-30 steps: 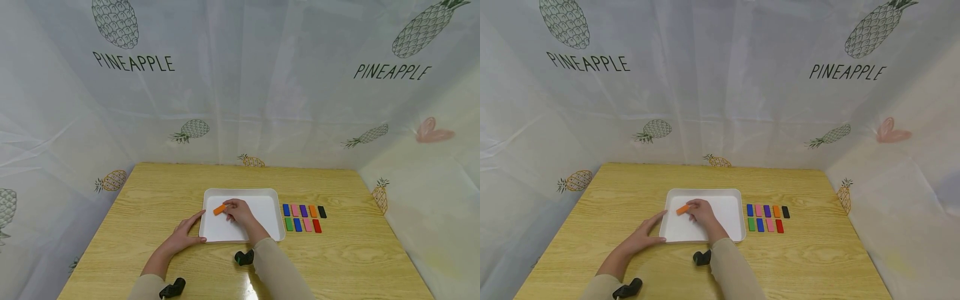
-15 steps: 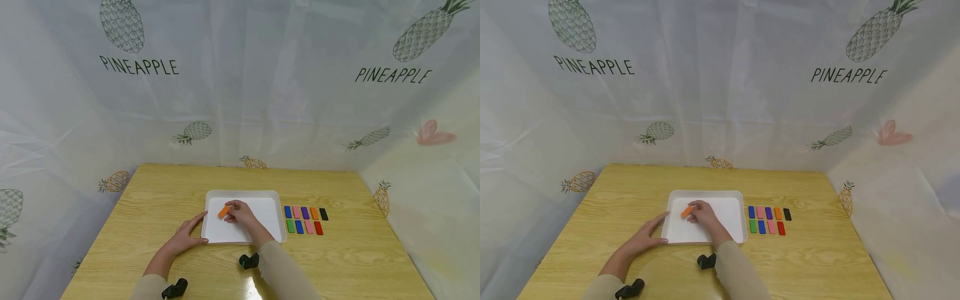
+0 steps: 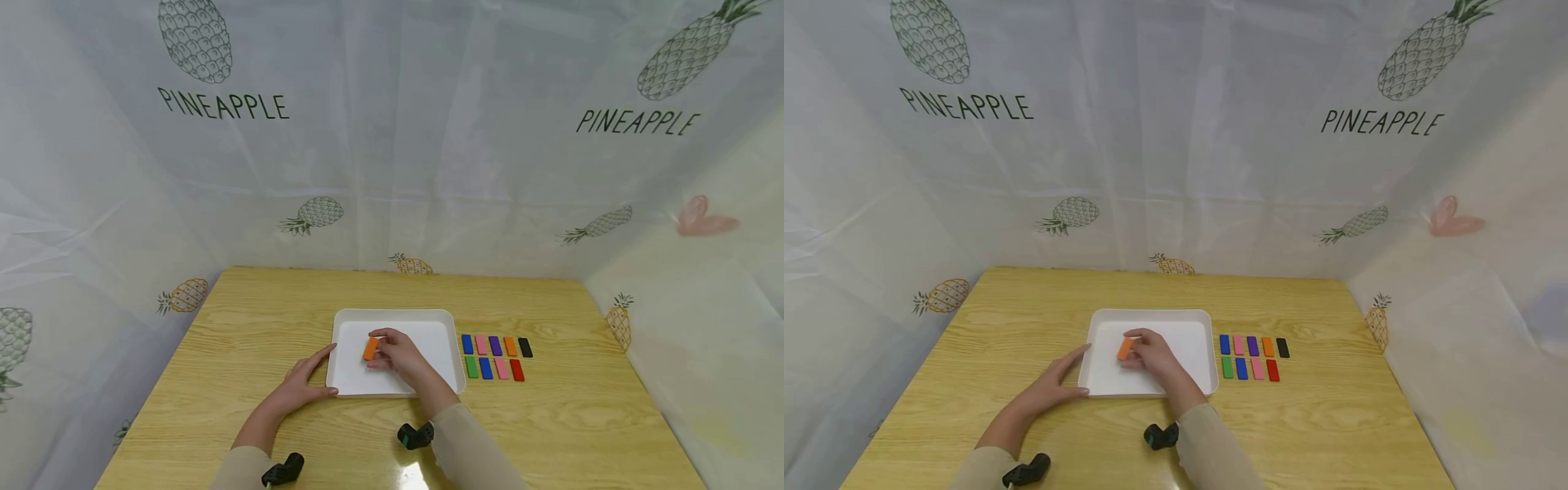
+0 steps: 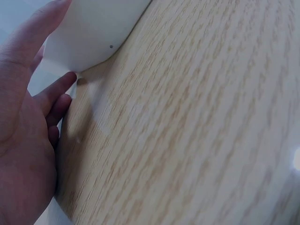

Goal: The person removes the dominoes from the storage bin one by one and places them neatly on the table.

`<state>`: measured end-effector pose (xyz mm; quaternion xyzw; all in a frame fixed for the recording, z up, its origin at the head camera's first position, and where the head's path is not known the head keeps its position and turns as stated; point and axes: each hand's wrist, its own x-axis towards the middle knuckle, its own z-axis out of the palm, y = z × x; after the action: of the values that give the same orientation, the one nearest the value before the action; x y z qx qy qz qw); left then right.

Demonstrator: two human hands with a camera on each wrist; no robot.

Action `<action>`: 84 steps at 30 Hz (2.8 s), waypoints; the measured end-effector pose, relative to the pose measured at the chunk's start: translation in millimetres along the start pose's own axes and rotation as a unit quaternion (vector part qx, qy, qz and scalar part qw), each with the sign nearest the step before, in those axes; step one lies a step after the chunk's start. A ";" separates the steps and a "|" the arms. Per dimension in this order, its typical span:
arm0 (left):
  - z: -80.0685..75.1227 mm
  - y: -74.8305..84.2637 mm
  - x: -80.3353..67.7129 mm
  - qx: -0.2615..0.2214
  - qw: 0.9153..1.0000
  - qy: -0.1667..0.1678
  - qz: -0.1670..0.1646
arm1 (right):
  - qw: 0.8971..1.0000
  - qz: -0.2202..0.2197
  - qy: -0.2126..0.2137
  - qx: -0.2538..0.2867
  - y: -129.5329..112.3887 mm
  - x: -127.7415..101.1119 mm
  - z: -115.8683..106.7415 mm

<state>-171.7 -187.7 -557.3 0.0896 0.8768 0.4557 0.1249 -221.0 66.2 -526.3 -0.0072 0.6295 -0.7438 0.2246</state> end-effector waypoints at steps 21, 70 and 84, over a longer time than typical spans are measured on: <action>-0.7 1.7 -1.2 -0.017 1.000 0.000 0.010 | 0.999 -0.032 0.014 -0.015 -2.8 -28.1 -27.1; 1.6 -1.5 0.6 -0.011 1.000 0.002 0.005 | 0.949 -0.057 0.058 -0.303 -39.3 -116.5 -145.4; 1.6 0.9 0.3 -0.012 1.000 0.002 0.005 | 0.965 -0.060 0.033 -0.255 -21.6 -129.4 -172.5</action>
<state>-171.4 -185.9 -557.5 0.0914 0.8710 0.4672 0.1216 -162.3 273.9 -506.5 -0.0774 0.8037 -0.5707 0.1494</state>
